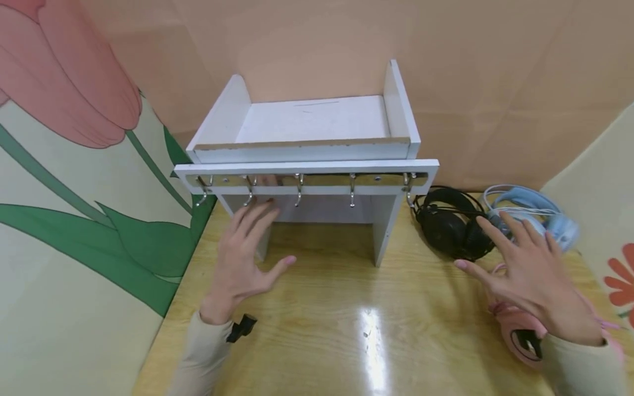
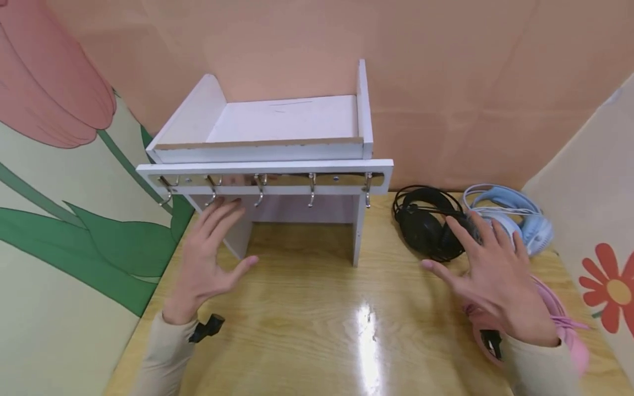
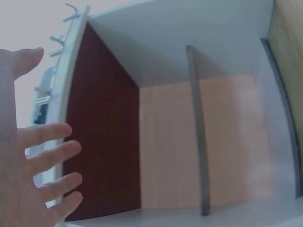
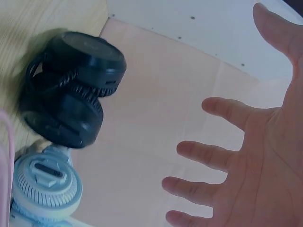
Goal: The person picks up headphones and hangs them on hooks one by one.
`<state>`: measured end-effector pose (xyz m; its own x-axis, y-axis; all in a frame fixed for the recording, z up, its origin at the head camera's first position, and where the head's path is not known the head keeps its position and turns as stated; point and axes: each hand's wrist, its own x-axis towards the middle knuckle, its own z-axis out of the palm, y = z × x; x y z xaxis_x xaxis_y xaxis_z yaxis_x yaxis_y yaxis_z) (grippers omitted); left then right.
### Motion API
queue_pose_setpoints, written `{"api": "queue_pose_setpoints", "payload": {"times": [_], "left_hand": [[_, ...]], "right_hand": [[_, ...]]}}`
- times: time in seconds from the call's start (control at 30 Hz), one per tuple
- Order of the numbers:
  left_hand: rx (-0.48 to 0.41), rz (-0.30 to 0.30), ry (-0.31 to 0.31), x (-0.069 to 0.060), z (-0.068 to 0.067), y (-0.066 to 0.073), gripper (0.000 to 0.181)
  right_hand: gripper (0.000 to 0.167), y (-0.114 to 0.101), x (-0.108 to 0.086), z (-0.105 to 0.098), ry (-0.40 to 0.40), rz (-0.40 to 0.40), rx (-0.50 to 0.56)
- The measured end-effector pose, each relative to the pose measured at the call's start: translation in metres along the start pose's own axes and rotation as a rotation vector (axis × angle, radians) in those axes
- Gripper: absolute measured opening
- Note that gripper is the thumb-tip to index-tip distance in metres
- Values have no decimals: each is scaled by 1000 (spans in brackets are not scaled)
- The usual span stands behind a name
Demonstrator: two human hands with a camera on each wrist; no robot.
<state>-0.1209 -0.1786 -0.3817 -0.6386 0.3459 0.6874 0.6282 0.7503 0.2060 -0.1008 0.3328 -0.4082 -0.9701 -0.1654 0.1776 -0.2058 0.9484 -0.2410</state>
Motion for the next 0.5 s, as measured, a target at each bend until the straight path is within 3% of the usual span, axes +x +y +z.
{"api": "queue_pose_setpoints", "payload": {"times": [0.2,0.3,0.4,0.5], "left_hand": [[-139,78,137,5,-17,0,72],[-208,169,279,11,-23,-1,60],[-277,261,480,20,-28,-3,50],[-310,299,645,30,-33,-4,47]], "right_hand": [[102,18,-11,-1,3,1,9],[100,27,-14,-1,-5,7,4],[100,37,-17,-2,-27,26,-11],[100,48,-20,-3,-56,35,-9]]}}
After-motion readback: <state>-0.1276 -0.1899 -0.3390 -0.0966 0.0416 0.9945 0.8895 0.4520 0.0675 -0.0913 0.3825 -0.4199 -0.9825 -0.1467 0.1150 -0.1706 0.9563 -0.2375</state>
